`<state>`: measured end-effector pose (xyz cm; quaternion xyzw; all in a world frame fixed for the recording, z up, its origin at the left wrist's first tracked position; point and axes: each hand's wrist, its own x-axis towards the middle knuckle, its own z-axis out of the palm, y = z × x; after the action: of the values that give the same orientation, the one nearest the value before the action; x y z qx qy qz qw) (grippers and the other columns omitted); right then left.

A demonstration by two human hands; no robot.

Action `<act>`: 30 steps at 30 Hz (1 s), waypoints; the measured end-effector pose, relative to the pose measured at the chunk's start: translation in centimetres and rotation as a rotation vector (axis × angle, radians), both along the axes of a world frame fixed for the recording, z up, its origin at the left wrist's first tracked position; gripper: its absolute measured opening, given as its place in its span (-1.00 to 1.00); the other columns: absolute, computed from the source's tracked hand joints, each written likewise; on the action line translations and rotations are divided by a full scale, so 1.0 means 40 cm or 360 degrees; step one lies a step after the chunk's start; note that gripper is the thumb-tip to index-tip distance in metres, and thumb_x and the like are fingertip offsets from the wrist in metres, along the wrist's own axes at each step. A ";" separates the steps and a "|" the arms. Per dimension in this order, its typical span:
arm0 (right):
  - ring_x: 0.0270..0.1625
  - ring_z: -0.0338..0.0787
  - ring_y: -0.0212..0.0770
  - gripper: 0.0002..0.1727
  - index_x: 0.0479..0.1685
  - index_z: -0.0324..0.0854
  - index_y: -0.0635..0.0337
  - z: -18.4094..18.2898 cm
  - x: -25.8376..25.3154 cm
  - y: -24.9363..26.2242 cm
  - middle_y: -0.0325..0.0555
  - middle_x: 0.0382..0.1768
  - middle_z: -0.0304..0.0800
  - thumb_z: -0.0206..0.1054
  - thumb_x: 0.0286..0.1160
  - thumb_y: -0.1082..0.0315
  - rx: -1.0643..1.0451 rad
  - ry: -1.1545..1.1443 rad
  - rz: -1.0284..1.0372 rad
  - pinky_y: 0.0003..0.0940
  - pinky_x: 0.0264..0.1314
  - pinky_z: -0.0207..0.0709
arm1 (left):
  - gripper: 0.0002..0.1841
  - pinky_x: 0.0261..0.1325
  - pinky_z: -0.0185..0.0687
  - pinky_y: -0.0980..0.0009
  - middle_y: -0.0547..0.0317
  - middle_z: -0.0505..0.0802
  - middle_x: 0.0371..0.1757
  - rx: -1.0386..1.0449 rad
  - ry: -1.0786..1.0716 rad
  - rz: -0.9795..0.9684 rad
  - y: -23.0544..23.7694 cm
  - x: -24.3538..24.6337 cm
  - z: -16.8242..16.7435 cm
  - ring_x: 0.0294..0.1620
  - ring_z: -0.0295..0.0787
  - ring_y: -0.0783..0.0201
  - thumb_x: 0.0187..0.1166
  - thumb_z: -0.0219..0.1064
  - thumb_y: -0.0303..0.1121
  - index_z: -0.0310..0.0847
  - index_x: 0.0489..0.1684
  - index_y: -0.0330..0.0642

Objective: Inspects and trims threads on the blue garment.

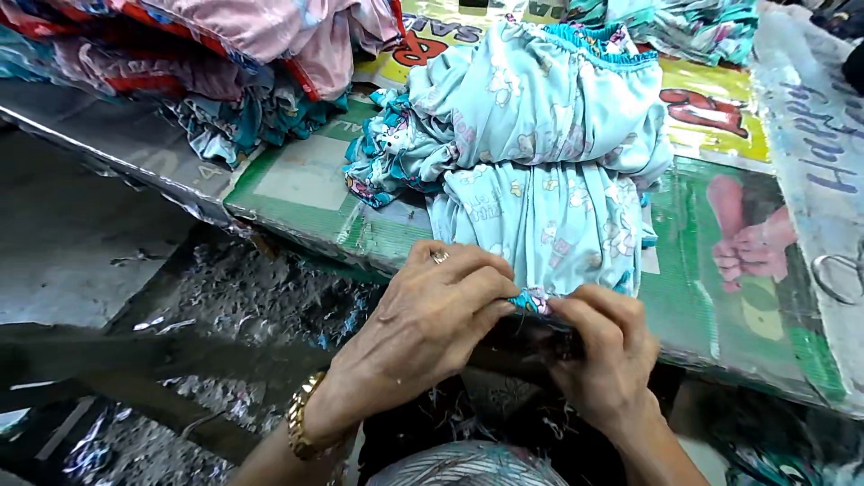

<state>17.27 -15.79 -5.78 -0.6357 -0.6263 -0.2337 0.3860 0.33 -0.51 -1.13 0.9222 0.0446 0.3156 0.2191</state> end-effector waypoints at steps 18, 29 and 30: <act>-0.26 0.51 -0.70 -0.66 0.11 0.73 0.08 0.227 0.095 -0.008 -0.42 -0.23 0.60 0.53 0.50 0.09 0.0099 0.0563 0.0343 -0.84 -0.25 0.38 | -0.79 -0.15 0.81 0.57 0.21 0.85 -0.19 -0.1189 -0.0328 -0.0369 -0.054 0.132 0.141 -0.21 0.85 0.44 0.47 0.33 -0.65 0.55 -0.05 -0.21; -0.02 0.65 -0.60 -0.98 -0.14 0.67 0.11 0.208 0.100 0.029 -0.32 -0.10 0.62 0.38 0.62 0.39 0.0283 0.0466 0.0580 -0.79 -0.01 0.54 | -0.85 -0.19 0.73 0.62 0.27 0.84 -0.23 -0.1046 -0.0199 -0.0423 -0.027 0.145 0.148 -0.25 0.77 0.50 0.57 0.26 -0.62 0.74 -0.10 -0.27; 0.00 0.65 -0.58 -0.98 -0.14 0.65 0.12 0.212 0.104 0.034 -0.31 -0.09 0.61 0.37 0.62 0.40 0.0280 0.0437 0.0581 -0.77 0.02 0.55 | -0.86 -0.14 0.75 0.62 0.31 0.85 -0.20 -0.0971 -0.0143 -0.0448 -0.024 0.146 0.146 -0.19 0.78 0.52 0.56 0.30 -0.57 0.77 -0.10 -0.25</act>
<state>21.42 -14.42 2.70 -0.5017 -0.6497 -0.1252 0.5572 6.18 -1.46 4.72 0.7963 -0.0004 0.2947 0.5283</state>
